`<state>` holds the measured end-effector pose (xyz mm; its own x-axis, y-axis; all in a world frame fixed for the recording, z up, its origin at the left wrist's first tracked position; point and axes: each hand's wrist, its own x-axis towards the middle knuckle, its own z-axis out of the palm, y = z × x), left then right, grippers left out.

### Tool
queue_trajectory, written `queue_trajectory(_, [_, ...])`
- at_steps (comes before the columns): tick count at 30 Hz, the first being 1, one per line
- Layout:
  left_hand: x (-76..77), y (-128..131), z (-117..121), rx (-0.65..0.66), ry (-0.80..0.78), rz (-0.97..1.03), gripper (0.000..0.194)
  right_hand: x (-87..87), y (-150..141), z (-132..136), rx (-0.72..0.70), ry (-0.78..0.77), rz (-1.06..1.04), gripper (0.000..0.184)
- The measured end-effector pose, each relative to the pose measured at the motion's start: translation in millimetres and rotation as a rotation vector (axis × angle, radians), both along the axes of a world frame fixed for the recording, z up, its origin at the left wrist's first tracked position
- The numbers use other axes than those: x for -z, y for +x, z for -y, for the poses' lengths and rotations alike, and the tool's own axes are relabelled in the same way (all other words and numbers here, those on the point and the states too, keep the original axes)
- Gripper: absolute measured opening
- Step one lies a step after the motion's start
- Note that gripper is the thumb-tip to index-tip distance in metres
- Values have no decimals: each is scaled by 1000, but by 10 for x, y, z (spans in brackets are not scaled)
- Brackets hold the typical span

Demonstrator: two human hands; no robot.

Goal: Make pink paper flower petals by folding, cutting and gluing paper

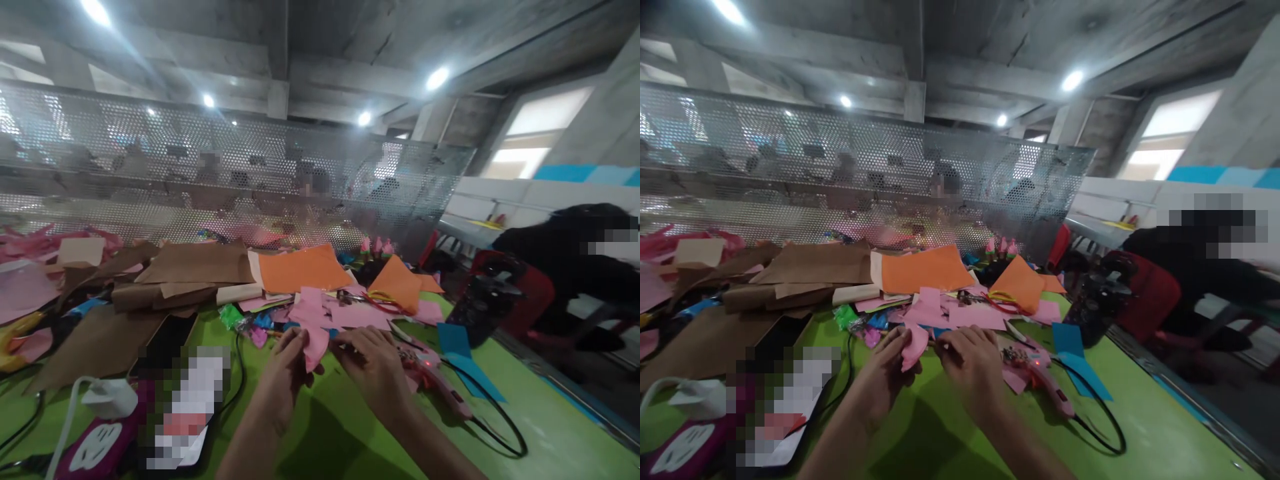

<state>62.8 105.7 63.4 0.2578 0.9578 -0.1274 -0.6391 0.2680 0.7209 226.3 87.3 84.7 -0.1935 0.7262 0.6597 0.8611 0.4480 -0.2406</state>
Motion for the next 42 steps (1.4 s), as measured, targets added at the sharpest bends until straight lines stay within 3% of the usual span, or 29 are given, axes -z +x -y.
queue_trajectory(3, [5, 18, 4, 74, 9, 129, 24, 16, -92, 35, -31, 13, -18, 7])
queue_trajectory(7, [53, 22, -43, 19, -42, 260, 23, 23, -171, 105, -96, -31, -113, 10])
queue_trajectory(9, [69, 16, -59, 0, -65, 296, 24, 25, -170, 118, -171, -167, -244, 10])
queue_trajectory(12, [56, -10, -52, -11, -64, 293, 21, 35, -118, 84, -264, -540, -676, 25])
queue_trajectory(14, [25, -33, -34, 3, -51, 294, 18, 40, -72, 42, -252, -731, -935, 29])
queue_trajectory(17, [-24, -56, -6, 34, -35, 293, 15, 43, -27, 6, -230, -848, -1028, 26])
queue_trajectory(23, [4, -41, -1, 36, -27, 267, 13, 160, -9, 18, -341, -1100, -1293, 28])
queue_trajectory(30, [33, -24, 9, -18, -85, 202, 17, 262, 36, -18, -312, -1055, -1372, 31])
queue_trajectory(33, [21, -19, 0, -73, -52, 157, 23, 216, 85, -32, -317, -1002, -1354, 31])
queue_trajectory(42, [52, -9, -83, -297, 122, -238, 27, 8, 188, -13, -244, -690, -1362, 27])
